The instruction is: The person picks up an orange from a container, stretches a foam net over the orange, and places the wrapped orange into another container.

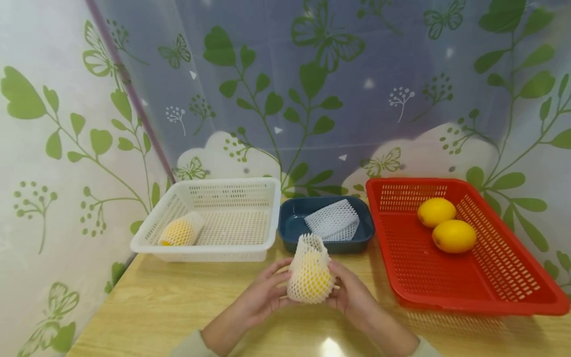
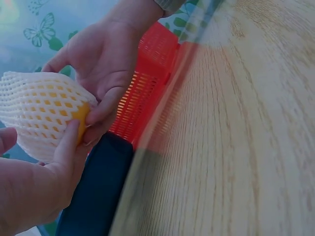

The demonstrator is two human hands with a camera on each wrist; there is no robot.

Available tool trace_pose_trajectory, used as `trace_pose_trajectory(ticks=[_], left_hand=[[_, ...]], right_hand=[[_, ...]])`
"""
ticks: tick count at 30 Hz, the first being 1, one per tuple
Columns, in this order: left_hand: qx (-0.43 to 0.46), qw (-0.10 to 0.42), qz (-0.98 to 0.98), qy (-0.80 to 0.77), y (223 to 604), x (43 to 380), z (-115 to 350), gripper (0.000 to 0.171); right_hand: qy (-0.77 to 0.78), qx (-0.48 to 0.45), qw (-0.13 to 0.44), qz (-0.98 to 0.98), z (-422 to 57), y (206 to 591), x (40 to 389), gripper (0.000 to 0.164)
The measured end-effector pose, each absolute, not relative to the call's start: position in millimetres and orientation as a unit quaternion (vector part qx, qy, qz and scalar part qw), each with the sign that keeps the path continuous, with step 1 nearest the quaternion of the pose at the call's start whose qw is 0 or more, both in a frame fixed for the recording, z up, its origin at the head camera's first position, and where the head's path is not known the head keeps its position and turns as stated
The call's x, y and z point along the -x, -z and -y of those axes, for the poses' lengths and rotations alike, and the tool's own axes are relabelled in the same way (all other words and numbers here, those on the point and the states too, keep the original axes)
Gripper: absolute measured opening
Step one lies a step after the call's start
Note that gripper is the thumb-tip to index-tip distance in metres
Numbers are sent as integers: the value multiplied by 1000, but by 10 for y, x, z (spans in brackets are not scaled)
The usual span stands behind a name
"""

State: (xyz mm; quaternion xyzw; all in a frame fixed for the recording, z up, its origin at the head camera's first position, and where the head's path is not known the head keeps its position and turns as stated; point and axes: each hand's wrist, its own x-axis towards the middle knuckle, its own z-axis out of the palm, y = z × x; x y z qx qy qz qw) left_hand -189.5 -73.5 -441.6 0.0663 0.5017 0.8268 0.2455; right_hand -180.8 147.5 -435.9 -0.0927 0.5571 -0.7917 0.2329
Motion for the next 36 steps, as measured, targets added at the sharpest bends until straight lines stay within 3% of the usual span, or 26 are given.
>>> trace_pose_trajectory(ticks=[9, 19, 29, 36], left_hand=[[-64, 257, -510, -819, 4399, 1912, 733, 48], [-56, 256, -508, -821, 4380, 1912, 733, 46], [-63, 260, -512, -816, 4415, 1921, 754, 55], [-63, 256, -518, -814, 4437, 1915, 763, 59]], right_hand=[[795, 75, 222, -560, -1466, 4379, 1818, 44], [804, 110, 207, -547, -1461, 4394, 1802, 27], [812, 106, 194, -541, -1451, 4438, 1802, 29], [804, 82, 215, -549, -1434, 4411, 1814, 31]])
